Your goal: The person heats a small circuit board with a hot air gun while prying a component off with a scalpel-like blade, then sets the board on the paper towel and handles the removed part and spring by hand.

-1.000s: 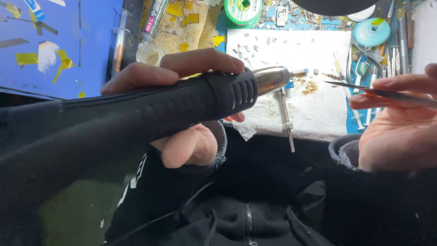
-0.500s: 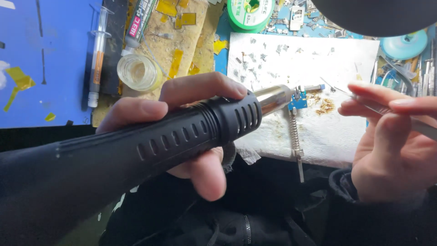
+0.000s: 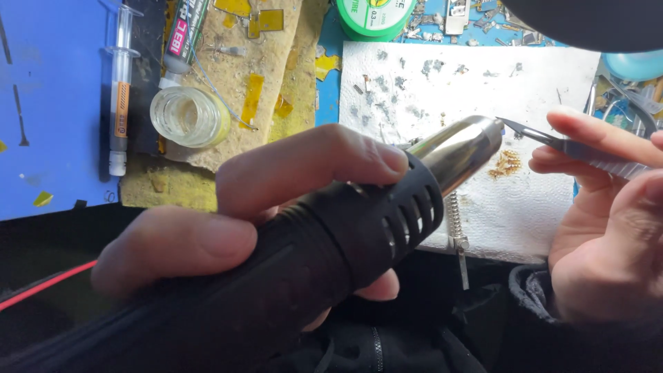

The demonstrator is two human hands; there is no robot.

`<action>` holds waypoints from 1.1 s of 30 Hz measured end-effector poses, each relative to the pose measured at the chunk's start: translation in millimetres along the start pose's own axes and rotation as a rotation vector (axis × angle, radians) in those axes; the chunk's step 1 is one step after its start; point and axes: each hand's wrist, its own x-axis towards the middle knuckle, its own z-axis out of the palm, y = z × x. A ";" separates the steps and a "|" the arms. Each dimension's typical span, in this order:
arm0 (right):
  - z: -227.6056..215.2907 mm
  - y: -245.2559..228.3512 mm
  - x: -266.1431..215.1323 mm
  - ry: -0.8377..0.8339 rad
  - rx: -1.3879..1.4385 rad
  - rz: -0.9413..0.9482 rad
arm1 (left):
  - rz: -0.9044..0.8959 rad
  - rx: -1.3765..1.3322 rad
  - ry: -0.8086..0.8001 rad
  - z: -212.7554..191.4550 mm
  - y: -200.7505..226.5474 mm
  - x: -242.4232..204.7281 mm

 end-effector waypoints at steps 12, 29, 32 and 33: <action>5.7 -9.1 10.0 0.011 0.008 -0.017 | -0.135 -0.228 0.086 -12.7 -61.0 31.7; -2.2 -2.2 6.5 -0.046 0.016 0.029 | -0.138 -0.239 0.025 -30.3 -64.4 32.7; -5.1 -0.5 5.3 -0.058 0.016 0.032 | 0.038 -0.084 -0.048 -31.0 -77.9 32.6; -6.2 0.1 4.6 -0.061 0.017 0.034 | 0.195 0.068 -0.105 -31.4 -80.2 32.4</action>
